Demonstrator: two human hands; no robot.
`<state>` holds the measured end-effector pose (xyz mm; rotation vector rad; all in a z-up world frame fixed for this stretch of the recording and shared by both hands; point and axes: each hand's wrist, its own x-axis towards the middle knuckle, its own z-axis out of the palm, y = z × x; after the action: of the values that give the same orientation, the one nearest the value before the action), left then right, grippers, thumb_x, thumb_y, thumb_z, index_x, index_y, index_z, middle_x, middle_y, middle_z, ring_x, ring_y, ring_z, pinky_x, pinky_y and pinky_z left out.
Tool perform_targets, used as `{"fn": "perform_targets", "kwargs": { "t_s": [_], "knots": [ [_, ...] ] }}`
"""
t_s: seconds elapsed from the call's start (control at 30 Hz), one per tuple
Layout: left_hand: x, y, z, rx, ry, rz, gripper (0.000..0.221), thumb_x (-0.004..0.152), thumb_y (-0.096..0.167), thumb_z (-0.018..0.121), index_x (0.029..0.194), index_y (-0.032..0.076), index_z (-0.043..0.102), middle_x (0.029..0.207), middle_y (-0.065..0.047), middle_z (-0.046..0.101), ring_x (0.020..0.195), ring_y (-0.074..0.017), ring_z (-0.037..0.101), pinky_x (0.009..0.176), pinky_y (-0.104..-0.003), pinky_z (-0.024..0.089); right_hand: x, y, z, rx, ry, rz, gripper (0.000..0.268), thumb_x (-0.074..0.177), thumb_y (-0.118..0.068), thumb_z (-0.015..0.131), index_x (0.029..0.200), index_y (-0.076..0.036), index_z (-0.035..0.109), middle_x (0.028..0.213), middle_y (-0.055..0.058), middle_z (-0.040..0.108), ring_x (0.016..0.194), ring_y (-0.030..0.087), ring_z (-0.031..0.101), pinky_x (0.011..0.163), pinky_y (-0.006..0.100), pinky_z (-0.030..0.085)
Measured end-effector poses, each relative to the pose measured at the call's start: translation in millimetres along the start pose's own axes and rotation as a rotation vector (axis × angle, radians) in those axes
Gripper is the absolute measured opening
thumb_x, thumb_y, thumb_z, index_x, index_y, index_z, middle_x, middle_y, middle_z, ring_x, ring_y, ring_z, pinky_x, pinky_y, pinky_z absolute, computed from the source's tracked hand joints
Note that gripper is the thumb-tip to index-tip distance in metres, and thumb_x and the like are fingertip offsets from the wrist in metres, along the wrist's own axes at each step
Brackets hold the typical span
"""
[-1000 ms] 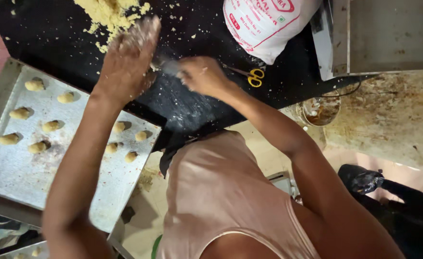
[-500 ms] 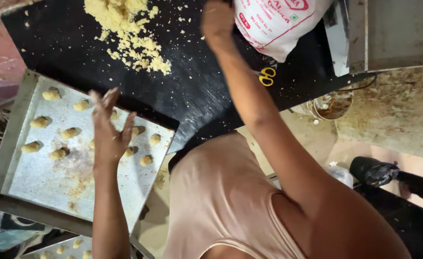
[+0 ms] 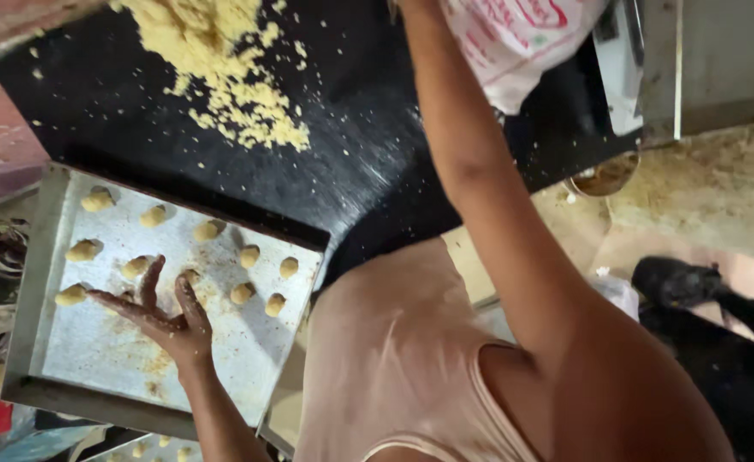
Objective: The person portions out small balls of dough by hand and places them in rows on metal baking trays.
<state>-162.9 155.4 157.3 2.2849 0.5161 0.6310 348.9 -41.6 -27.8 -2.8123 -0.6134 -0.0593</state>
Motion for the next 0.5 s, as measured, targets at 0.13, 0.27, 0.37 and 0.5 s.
{"fn": "perform_targets", "kwargs": {
  "t_s": [0.13, 0.27, 0.37, 0.5],
  "knots": [
    [13.7, 0.0, 5.8, -0.041, 0.087, -0.085, 0.092, 0.117, 0.006, 0.063, 0.163, 0.014, -0.017, 0.172, -0.028, -0.003, 0.127, -0.034, 0.065, 0.105, -0.043, 0.058, 22.1, -54.2, -5.3, 0.07, -0.039, -0.082, 0.031, 0.081, -0.022, 0.071, 0.108, -0.007, 0.068, 0.085, 0.016, 0.075, 0.074, 0.036, 0.073, 0.06, 0.05, 0.058],
    [26.0, 1.0, 17.0, -0.045, 0.051, -0.018, 0.097, 0.116, 0.004, 0.061, 0.163, 0.014, -0.022, 0.156, -0.017, 0.035, 0.127, -0.0308, 0.064, 0.111, -0.042, 0.051, 13.4, -88.2, -14.0, 0.137, -0.065, -0.181, 0.038, 0.083, -0.022, 0.071, 0.117, -0.006, 0.065, 0.089, 0.017, 0.075, 0.077, 0.037, 0.073, 0.062, 0.05, 0.058],
    [30.6, -2.0, 6.0, 0.056, 0.021, 0.116, 0.099, 0.116, 0.001, 0.065, 0.164, 0.015, -0.021, 0.16, -0.026, 0.031, 0.127, -0.0323, 0.064, 0.115, -0.043, 0.049, -1.0, -72.1, -39.0, 0.157, -0.036, -0.266, 0.044, 0.085, -0.023, 0.071, 0.124, -0.005, 0.062, 0.092, 0.018, 0.075, 0.079, 0.037, 0.073, 0.064, 0.051, 0.058],
    [-3.4, 5.3, -17.3, -0.022, 0.088, -0.031, 0.094, 0.116, 0.003, 0.063, 0.166, 0.014, -0.015, 0.153, -0.018, 0.05, 0.128, -0.0315, 0.064, 0.114, -0.041, 0.046, -63.6, -3.5, -83.7, 0.163, -0.013, -0.224, 0.061, 0.082, -0.023, 0.074, 0.131, 0.009, 0.056, 0.101, 0.02, 0.074, 0.081, 0.038, 0.073, 0.063, 0.049, 0.06]
  ]
}}
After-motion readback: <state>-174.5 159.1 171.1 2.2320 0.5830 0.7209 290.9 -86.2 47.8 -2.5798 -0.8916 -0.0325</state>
